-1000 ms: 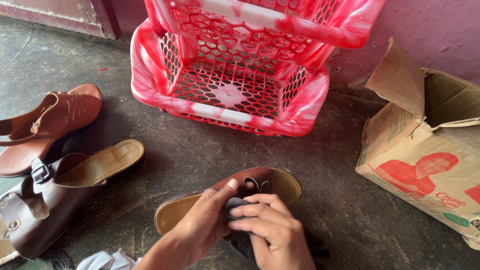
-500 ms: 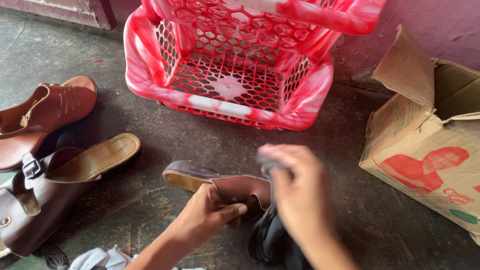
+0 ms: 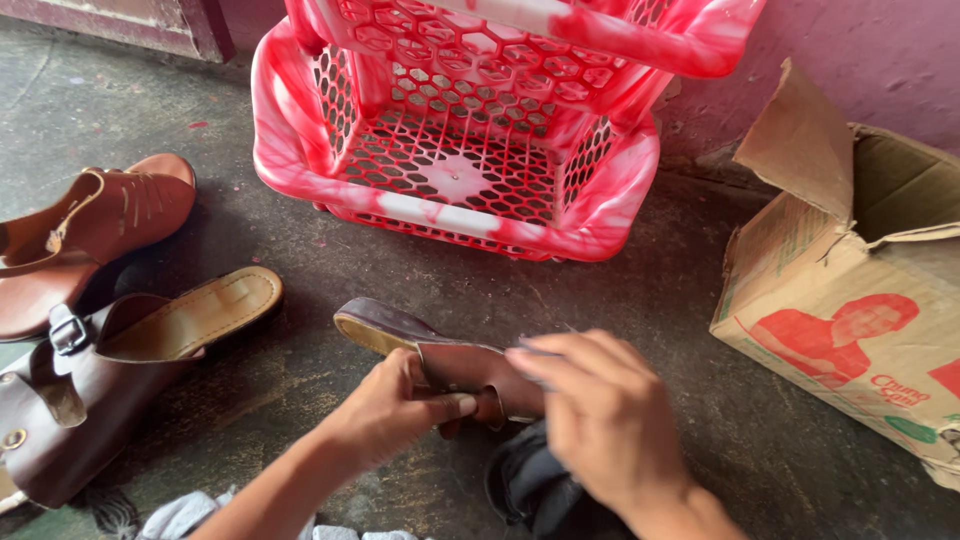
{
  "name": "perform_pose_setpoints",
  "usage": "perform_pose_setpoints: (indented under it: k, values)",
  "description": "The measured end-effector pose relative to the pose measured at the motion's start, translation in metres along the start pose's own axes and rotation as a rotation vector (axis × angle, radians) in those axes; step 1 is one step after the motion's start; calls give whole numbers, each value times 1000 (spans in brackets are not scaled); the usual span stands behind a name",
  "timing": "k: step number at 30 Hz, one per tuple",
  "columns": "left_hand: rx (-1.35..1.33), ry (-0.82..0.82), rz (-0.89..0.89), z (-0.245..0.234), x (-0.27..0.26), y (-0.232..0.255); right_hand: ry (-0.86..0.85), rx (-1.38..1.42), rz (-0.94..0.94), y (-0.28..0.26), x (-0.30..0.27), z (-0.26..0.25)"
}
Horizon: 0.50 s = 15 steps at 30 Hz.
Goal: The person wipes a brown leather sandal with a dark cloth, cleaning the upper straps, sole, and interior. They then place the sandal into a cardboard box and repeat the process with a second sandal.
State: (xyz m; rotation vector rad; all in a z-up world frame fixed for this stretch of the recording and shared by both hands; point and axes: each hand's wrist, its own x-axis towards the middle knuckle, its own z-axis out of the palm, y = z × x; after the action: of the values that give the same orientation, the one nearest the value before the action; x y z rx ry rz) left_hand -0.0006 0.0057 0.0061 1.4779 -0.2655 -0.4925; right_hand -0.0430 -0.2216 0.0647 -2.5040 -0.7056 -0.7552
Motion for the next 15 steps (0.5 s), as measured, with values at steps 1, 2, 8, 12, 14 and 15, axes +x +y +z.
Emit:
perform_pose_setpoints:
  k: [1,2,8,12,14,15]
  values:
    - [-36,-11,17,0,-1,4,-5,3,62,18,-12,-3]
    - [-71,-22,34,1,-1,9,-52,51,201,37,-23,-6]
    - [-550,469,-212,-21,-2,40,306,590,927,77,-49,-16]
    - [-849,489,-168,-19,10,41,244,609,797,57,-2,-28]
    - [-824,489,-166,-12,16,35,101,286,636,44,27,-37]
    - [-826,524,-197,-11,18,31,39,202,536,39,39,-43]
